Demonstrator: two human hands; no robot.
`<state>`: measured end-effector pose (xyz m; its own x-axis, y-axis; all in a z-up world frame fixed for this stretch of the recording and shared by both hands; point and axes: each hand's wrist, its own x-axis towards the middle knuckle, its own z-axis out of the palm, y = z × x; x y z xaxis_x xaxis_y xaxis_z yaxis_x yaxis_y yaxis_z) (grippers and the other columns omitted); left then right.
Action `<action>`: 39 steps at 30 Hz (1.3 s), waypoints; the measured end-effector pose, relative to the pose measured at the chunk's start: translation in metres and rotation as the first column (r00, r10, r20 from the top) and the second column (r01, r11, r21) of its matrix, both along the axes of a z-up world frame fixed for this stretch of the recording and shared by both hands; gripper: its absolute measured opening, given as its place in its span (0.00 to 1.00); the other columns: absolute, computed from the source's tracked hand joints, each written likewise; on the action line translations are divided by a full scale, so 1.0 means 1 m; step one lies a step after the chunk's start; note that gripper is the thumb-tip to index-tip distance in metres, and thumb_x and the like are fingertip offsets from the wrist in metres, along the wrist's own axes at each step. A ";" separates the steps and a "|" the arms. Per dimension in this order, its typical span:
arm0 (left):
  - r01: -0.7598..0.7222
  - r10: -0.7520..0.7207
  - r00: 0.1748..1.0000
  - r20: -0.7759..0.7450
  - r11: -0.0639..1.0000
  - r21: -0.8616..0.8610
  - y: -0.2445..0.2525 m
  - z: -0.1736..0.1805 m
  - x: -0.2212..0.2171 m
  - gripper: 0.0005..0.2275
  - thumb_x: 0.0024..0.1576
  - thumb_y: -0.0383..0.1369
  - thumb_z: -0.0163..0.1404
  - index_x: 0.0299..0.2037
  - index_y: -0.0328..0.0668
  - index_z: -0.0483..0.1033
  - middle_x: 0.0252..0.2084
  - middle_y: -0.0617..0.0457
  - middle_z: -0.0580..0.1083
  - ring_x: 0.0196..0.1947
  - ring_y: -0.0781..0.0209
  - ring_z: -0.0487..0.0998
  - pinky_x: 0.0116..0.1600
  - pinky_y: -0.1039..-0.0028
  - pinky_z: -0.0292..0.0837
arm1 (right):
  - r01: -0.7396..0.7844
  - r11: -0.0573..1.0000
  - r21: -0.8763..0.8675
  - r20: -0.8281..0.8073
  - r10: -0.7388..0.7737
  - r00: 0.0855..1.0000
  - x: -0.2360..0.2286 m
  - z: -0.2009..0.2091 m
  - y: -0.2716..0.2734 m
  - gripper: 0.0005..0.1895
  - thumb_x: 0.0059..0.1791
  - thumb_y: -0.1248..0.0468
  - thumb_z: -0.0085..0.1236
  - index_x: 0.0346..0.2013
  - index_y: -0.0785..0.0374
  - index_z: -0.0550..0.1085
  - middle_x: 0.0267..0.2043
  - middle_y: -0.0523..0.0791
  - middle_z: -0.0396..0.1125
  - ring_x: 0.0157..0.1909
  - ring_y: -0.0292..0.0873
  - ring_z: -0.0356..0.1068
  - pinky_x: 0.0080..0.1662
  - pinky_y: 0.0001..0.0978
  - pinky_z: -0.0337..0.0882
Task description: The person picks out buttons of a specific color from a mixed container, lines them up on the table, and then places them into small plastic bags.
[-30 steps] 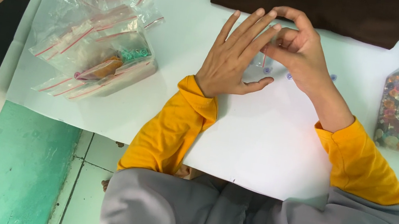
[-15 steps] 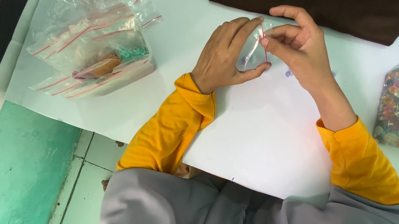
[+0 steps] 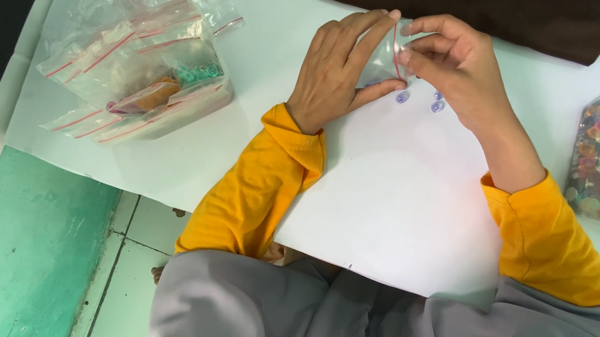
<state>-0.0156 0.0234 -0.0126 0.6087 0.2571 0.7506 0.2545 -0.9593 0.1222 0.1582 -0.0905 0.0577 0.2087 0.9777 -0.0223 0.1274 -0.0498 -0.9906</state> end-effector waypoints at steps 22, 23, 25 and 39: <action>0.052 -0.052 0.999 0.003 0.995 -0.082 -0.005 0.027 -0.015 0.33 0.62 0.58 0.58 0.69 0.48 0.62 0.65 0.49 0.69 0.62 0.54 0.77 0.58 0.62 0.70 | 0.005 1.000 -0.013 -0.137 -0.007 0.991 -0.008 -0.021 0.005 0.05 0.56 0.67 0.49 0.37 0.53 0.67 0.31 0.38 0.62 0.35 0.35 0.67 0.42 0.23 0.68; 0.048 -0.062 0.996 -0.069 0.981 -0.187 -0.003 0.027 -0.018 0.41 0.60 0.62 0.60 0.73 0.49 0.54 0.72 0.51 0.65 0.69 0.54 0.74 0.64 0.62 0.70 | -0.009 1.000 0.007 -0.142 0.010 0.990 -0.007 -0.021 0.005 0.03 0.57 0.68 0.48 0.40 0.56 0.67 0.32 0.40 0.63 0.37 0.36 0.67 0.41 0.25 0.69; 0.036 -0.079 0.987 -0.138 0.956 -0.292 0.002 0.025 -0.021 0.48 0.58 0.66 0.61 0.77 0.50 0.46 0.78 0.53 0.61 0.76 0.54 0.70 0.70 0.61 0.70 | -0.025 0.999 0.026 -0.146 0.029 0.989 -0.004 -0.021 0.005 0.01 0.57 0.68 0.48 0.42 0.59 0.66 0.33 0.43 0.64 0.38 0.38 0.67 0.40 0.28 0.70; -0.250 0.236 0.937 -0.258 0.968 -0.023 0.023 0.020 -0.026 0.22 0.37 0.23 0.57 0.42 0.48 0.65 0.38 0.54 0.64 0.33 0.54 0.66 0.38 0.64 0.61 | 0.047 0.985 0.167 0.120 -0.068 0.990 -0.008 -0.026 0.004 0.06 0.57 0.76 0.51 0.40 0.65 0.65 0.29 0.50 0.70 0.36 0.41 0.73 0.41 0.29 0.77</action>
<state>-0.0412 0.0464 0.0076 0.6894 0.4568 0.5622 0.5079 -0.8582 0.0745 0.1503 -0.0861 0.0321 0.2559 0.9523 0.1663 0.2519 0.1004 -0.9625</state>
